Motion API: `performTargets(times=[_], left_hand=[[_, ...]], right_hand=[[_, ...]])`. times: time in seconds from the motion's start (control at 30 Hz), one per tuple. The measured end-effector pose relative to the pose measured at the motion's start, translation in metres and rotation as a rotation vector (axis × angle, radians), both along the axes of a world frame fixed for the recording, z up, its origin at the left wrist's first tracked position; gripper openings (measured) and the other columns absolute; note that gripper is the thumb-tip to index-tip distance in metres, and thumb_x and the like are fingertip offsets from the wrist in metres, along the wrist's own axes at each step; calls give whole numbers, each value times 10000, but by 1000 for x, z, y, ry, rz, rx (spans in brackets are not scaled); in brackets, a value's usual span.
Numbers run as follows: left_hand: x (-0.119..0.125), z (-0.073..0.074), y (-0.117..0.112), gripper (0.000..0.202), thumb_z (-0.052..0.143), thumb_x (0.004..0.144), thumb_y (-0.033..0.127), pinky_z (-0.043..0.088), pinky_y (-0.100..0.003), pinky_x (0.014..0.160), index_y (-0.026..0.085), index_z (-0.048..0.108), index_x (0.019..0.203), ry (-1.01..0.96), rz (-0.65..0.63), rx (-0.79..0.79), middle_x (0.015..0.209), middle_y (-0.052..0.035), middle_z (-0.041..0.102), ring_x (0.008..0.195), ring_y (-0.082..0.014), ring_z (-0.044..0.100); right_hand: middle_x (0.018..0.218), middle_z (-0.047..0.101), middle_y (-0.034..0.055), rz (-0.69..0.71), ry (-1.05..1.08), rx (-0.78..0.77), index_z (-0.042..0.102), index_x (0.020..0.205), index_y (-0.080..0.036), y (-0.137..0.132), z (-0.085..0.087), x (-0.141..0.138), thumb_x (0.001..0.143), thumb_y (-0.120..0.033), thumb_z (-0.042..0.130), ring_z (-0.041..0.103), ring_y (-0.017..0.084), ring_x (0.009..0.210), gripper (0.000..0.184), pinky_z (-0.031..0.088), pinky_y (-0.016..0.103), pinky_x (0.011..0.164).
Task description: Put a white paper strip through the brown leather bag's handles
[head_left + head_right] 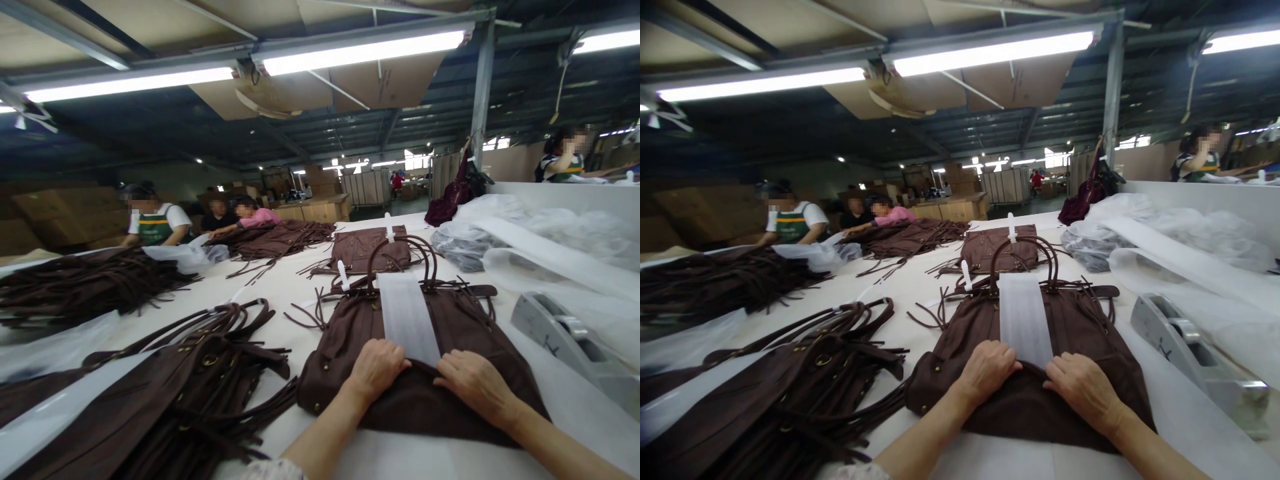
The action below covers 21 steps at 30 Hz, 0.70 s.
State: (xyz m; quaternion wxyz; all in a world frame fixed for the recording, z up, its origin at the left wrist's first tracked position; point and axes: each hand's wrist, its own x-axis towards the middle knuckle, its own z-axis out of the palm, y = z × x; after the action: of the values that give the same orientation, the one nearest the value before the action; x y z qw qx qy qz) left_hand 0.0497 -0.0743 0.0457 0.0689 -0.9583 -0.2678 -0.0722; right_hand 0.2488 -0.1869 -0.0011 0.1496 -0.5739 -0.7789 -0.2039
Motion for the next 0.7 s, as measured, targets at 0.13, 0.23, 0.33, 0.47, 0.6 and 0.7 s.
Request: performTargets(times=[0.13, 0.23, 0.33, 0.47, 0.6, 0.7], left_hand=[[-2, 4, -26, 344, 586, 853, 499, 422, -471, 820, 158, 576, 893, -108, 158, 26, 933, -86, 594, 913, -291, 544], [-8, -2, -35, 481, 685, 726, 600, 398, -447, 842, 185, 551, 930, -204, 127, -26, 966, -52, 559, 932, -272, 500], [-11, -12, -30, 406, 713, 745, 512, 376, -399, 842, 197, 537, 930, -244, 17, -4, 966, -34, 546, 922, -245, 480], [-9, -20, -24, 343, 673, 787, 490, 368, -391, 816, 191, 530, 876, -238, -14, 31, 926, -37, 548, 884, -243, 479], [-8, -20, -24, 342, 630, 813, 514, 368, -389, 789, 191, 521, 847, -242, -15, 27, 902, -38, 543, 865, -244, 476], [-12, -16, -24, 308, 617, 838, 480, 365, -391, 804, 193, 509, 854, -261, -24, 17, 916, -40, 534, 879, -242, 468]], right_hand=[[767, 573, 19, 1, 8, 32, 541, 820, -204, -1, -2, 0, 934, -273, 558, 517, 219, 707, 134, 295, 342, 639], [765, 573, 20, 4, 9, 36, 537, 817, -202, -1, -4, 1, 944, -299, 541, 515, 220, 707, 161, 291, 343, 642], [774, 581, 23, -26, 20, 5, 535, 819, -200, -3, 1, 3, 944, -307, 540, 528, 224, 727, 165, 306, 343, 653], [849, 608, 20, -59, 69, -141, 536, 927, -201, -11, 22, 9, 825, -378, 706, 568, 235, 768, 266, 355, 343, 673], [903, 631, 35, -189, 84, -275, 489, 1100, -184, -19, 43, 12, 467, -472, 915, 602, 286, 797, 816, 404, 362, 670], [868, 644, 45, -293, 20, -309, 520, 1028, -173, -20, 46, 9, 541, -391, 898, 619, 282, 778, 654, 404, 340, 628]])
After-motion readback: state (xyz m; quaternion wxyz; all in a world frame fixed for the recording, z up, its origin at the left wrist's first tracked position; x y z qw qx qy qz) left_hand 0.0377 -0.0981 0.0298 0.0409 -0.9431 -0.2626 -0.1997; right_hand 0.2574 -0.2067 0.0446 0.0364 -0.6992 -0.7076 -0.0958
